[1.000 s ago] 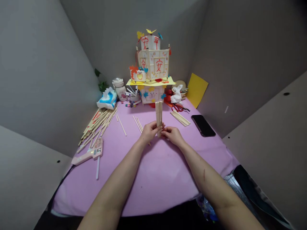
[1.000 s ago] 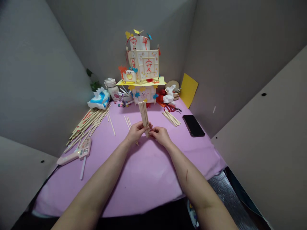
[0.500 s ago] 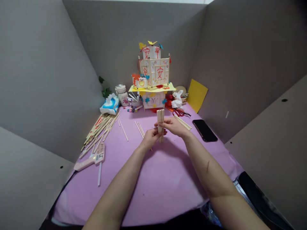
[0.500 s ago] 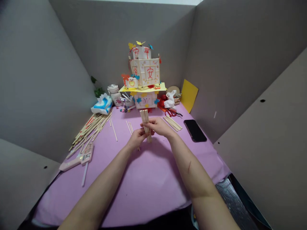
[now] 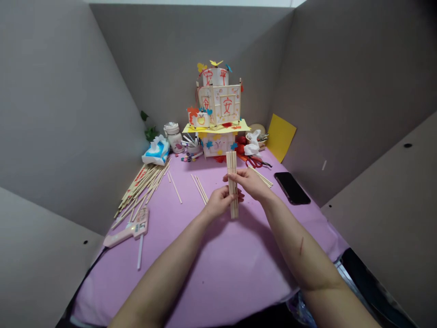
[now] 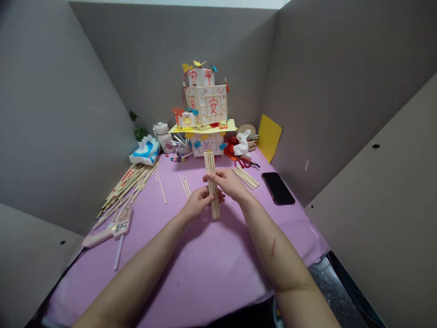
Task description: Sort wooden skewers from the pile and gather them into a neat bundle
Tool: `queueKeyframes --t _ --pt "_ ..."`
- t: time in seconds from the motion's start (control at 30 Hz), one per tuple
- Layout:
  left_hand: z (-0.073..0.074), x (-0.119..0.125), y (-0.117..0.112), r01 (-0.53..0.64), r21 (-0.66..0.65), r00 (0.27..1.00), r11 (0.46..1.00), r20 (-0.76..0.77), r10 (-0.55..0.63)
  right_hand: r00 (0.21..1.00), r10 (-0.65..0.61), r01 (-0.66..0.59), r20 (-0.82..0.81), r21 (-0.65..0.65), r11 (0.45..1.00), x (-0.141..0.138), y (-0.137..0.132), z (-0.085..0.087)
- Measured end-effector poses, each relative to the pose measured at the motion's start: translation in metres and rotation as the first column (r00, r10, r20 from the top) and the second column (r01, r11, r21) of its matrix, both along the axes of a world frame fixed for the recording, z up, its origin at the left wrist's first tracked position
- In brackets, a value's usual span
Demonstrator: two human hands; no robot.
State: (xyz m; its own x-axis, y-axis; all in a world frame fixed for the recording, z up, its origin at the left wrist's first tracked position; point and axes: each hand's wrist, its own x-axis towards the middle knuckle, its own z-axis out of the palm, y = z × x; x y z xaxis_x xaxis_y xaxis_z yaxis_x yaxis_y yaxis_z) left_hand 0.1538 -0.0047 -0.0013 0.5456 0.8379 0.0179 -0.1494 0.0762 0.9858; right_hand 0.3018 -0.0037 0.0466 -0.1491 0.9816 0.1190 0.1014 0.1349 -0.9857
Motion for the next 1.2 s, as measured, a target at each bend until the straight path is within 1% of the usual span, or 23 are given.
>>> queueKeyframes --t 0.07,0.13,0.23,0.3,0.4,0.53,0.8,0.97,1.2 --pt "0.004 -0.001 -0.02 0.062 -0.159 0.998 0.985 0.023 -0.059 0.997 0.023 -0.03 -0.074 -0.104 0.994 -0.001 -0.008 -0.005" --pt "0.004 -0.004 -0.041 0.073 -0.3 0.997 0.951 0.023 -0.069 0.986 0.037 -0.069 -0.16 -0.199 0.978 -0.002 -0.017 -0.017" --pt "-0.004 -0.01 -0.063 0.027 -0.454 0.999 0.891 -0.025 -0.043 0.971 0.041 -0.113 -0.235 -0.3 0.947 -0.007 -0.031 -0.041" --pt "-0.011 -0.013 -0.071 -0.003 -0.5 0.998 0.866 -0.053 -0.028 0.969 0.04 -0.127 -0.244 -0.35 0.928 -0.01 -0.037 -0.054" --pt "-0.021 -0.016 -0.075 -0.024 -0.522 0.998 0.853 -0.063 -0.01 0.968 0.037 -0.133 -0.247 -0.385 0.913 -0.013 -0.042 -0.064" --pt "-0.027 -0.017 -0.077 -0.033 -0.537 0.998 0.843 -0.069 -0.005 0.971 0.02 -0.119 -0.237 -0.411 0.904 -0.015 -0.044 -0.066" --pt "-0.028 -0.017 -0.078 -0.028 -0.531 0.998 0.847 -0.059 -0.003 0.977 0.025 -0.11 -0.212 -0.399 0.911 -0.013 -0.046 -0.072" --pt "-0.029 -0.017 -0.079 -0.017 -0.509 0.998 0.86 -0.054 -0.013 0.975 0.019 -0.107 -0.22 -0.394 0.913 -0.013 -0.047 -0.07" --pt "-0.029 -0.016 -0.08 -0.017 -0.502 0.998 0.865 -0.057 -0.014 0.977 0.016 -0.096 -0.214 -0.369 0.924 -0.013 -0.049 -0.068"
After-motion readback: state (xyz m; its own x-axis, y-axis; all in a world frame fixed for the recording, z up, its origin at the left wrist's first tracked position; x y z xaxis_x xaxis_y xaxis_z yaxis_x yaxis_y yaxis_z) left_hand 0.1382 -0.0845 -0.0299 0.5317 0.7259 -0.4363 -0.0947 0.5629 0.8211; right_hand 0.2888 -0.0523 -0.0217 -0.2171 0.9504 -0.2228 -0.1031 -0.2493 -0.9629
